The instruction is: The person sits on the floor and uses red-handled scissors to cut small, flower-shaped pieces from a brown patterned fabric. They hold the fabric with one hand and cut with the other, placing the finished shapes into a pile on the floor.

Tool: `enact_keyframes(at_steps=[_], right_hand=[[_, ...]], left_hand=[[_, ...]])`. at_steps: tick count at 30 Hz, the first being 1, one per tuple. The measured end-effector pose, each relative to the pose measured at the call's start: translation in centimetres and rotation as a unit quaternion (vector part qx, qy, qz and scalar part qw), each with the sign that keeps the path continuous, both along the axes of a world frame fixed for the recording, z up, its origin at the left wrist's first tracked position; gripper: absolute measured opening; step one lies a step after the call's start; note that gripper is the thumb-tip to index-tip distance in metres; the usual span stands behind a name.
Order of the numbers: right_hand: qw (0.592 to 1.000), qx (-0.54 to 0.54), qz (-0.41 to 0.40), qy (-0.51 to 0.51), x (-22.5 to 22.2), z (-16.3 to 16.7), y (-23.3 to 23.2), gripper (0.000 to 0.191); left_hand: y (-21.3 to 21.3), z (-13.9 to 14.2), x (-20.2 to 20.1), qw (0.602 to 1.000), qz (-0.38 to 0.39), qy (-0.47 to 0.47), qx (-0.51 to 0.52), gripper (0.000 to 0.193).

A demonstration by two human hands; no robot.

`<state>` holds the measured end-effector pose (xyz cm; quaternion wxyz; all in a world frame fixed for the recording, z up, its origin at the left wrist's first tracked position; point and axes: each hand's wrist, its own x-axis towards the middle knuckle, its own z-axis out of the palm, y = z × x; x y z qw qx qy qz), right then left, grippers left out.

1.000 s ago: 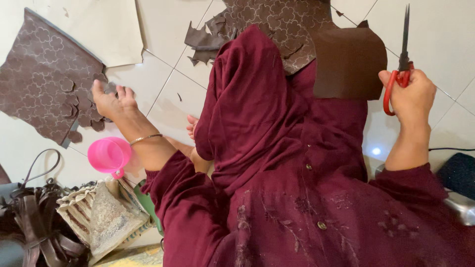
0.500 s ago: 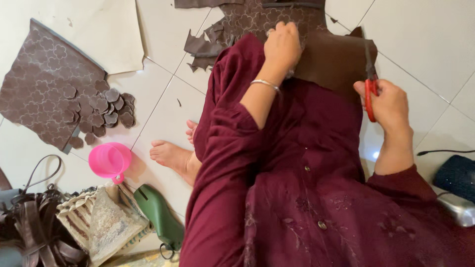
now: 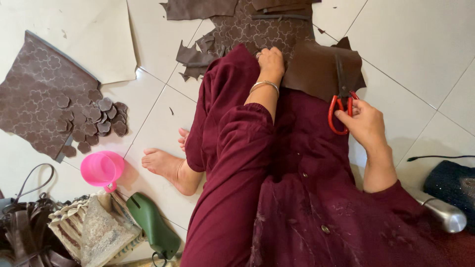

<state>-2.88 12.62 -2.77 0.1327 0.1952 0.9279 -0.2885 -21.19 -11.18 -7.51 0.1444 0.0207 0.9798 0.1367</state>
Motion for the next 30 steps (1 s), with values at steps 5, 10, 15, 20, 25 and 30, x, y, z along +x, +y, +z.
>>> enact_keyframes(at_steps=[5,10,15,20,25,30], right_hand=[[0.977,-0.174,-0.061,0.106,0.8,-0.9,0.4,0.04],[0.919,-0.354,-0.074,0.153,0.9,-1.7,0.9,0.042],[0.91,-0.402,0.032,0.099,1.3,-0.7,-0.6,0.06],[0.879,-0.453,0.125,0.079,2.1,1.3,-3.5,0.084],[0.901,-0.414,0.124,0.03,2.6,2.5,-6.4,0.099],[0.875,-0.445,0.184,0.047,3.5,3.5,-7.8,0.11]], left_hand=[[0.5,0.0,0.3,0.994,0.062,0.057,0.065,0.034],[0.5,1.0,0.6,0.9,0.168,0.138,0.378,0.018],[0.1,1.6,4.5,0.569,0.27,-0.115,0.768,0.013],[0.7,0.3,10.5,0.493,0.283,-0.185,0.801,0.01],[-0.4,1.3,12.6,0.486,0.269,-0.171,0.814,0.009],[-1.8,4.3,14.5,0.524,0.232,-0.089,0.815,0.011]])
